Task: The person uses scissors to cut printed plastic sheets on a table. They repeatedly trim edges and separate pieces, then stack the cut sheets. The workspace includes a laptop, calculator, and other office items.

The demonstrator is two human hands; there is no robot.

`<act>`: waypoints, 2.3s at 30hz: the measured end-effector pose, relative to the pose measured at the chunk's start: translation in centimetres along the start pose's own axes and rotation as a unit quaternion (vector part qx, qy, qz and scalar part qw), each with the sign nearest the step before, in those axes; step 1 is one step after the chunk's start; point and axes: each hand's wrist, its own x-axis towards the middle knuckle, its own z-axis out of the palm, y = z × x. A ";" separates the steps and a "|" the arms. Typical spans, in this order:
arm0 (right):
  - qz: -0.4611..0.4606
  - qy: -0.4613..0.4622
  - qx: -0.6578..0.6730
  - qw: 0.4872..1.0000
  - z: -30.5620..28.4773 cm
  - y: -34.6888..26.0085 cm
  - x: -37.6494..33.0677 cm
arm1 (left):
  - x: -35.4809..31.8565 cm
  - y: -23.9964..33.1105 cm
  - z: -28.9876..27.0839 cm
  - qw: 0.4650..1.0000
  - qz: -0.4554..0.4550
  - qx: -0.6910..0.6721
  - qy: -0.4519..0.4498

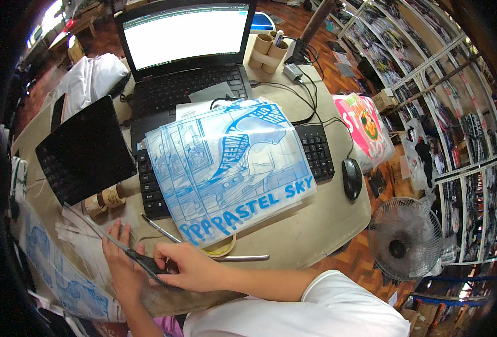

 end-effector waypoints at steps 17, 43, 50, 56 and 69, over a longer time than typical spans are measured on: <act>-0.024 -0.024 -0.062 0.997 0.4 -0.5 0.0 | -11.2 -12.6 -5.4 0.961 -0.152 -0.009 0.232; 0.033 -0.001 -0.035 0.999 7.7 1.9 3.2 | -21.7 -21.1 -0.2 0.696 -0.403 -0.372 0.463; 0.003 0.009 -0.001 1.000 7.9 2.6 3.4 | -24.0 -23.0 -0.2 0.745 -0.450 -0.146 0.470; 0.018 0.016 -0.017 1.000 7.7 2.3 3.6 | -22.7 -22.2 -1.6 0.772 -0.448 -0.067 0.445; 0.006 0.007 -0.006 1.000 7.9 2.9 3.9 | -7.5 -17.8 -2.7 0.928 -0.325 0.028 0.180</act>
